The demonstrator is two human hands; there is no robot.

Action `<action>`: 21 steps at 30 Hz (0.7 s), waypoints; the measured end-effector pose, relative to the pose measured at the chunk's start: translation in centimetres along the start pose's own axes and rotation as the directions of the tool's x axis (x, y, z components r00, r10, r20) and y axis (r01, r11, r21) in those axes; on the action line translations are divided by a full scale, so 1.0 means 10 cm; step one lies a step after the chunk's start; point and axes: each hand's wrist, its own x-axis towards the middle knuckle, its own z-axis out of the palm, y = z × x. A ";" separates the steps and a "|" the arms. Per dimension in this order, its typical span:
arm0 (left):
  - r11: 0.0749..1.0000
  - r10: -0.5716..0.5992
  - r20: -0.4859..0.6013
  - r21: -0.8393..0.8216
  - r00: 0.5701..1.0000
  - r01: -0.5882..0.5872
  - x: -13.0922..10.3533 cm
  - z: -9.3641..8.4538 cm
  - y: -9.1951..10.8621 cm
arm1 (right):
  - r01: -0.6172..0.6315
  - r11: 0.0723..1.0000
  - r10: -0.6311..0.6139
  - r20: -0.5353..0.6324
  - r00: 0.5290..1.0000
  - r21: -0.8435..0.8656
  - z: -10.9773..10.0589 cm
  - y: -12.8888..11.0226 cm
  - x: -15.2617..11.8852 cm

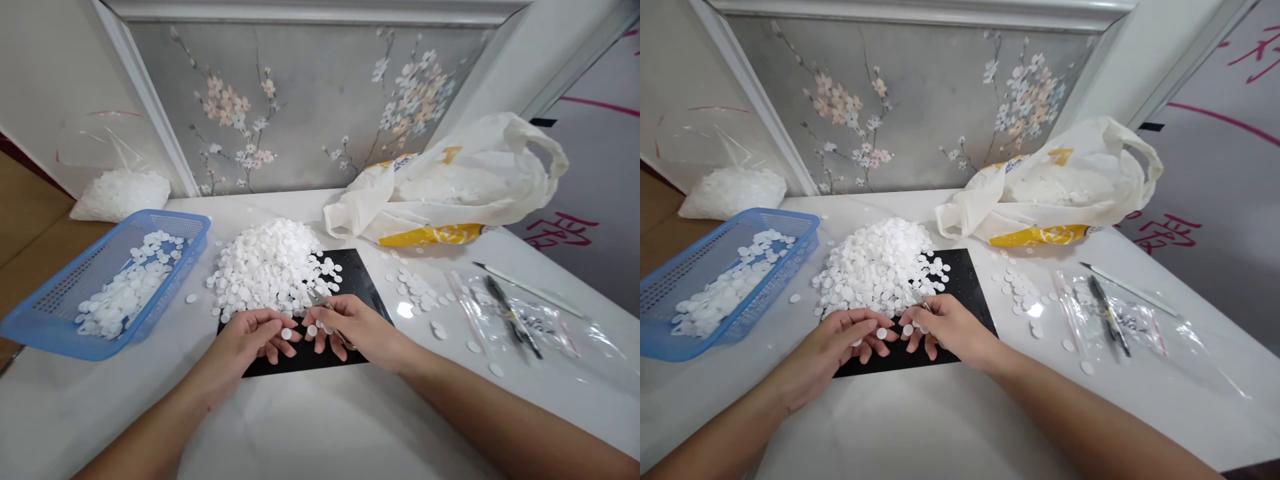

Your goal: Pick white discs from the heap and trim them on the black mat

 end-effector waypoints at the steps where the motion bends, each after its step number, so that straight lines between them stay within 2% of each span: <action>1: 1.000 -0.011 -0.002 -0.025 1.000 0.011 -0.01 0.00 0.00 | -0.009 1.000 0.009 -0.002 1.000 0.007 0.00 -0.01 0.00; 5: 0.997 -0.039 -0.032 -0.075 0.999 0.037 -0.03 0.01 0.00 | 0.027 0.998 -0.029 -0.019 0.999 -0.054 -0.01 0.01 0.01; 8: 0.996 -0.018 -0.017 -0.082 1.000 0.016 -0.02 -0.01 -0.01 | 0.119 0.961 -0.150 -0.110 0.983 -0.248 -0.02 0.06 0.02; 11: 0.997 0.016 0.004 -0.082 1.000 -0.015 -0.01 -0.06 0.00 | 0.177 0.821 -0.308 -0.159 0.938 -0.542 -0.01 0.07 0.05; 13: 0.996 0.031 -0.016 -0.083 0.999 -0.032 0.00 -0.09 0.00 | 0.166 0.715 -0.363 -0.158 0.918 -0.679 0.01 0.07 0.08; 17: 0.997 0.046 -0.065 -0.057 0.997 -0.050 0.00 -0.13 0.00 | 0.165 0.610 -0.411 -0.131 0.902 -0.775 0.04 0.07 0.13; 19: 0.997 0.063 -0.089 -0.036 0.994 -0.067 0.00 -0.12 -0.01 | 0.181 0.625 -0.424 -0.136 0.895 -0.760 0.05 0.08 0.13; 21: 0.997 0.077 -0.106 -0.014 0.991 -0.079 -0.01 -0.09 -0.01 | 0.172 0.744 -0.358 -0.167 0.919 -0.645 0.06 0.08 0.11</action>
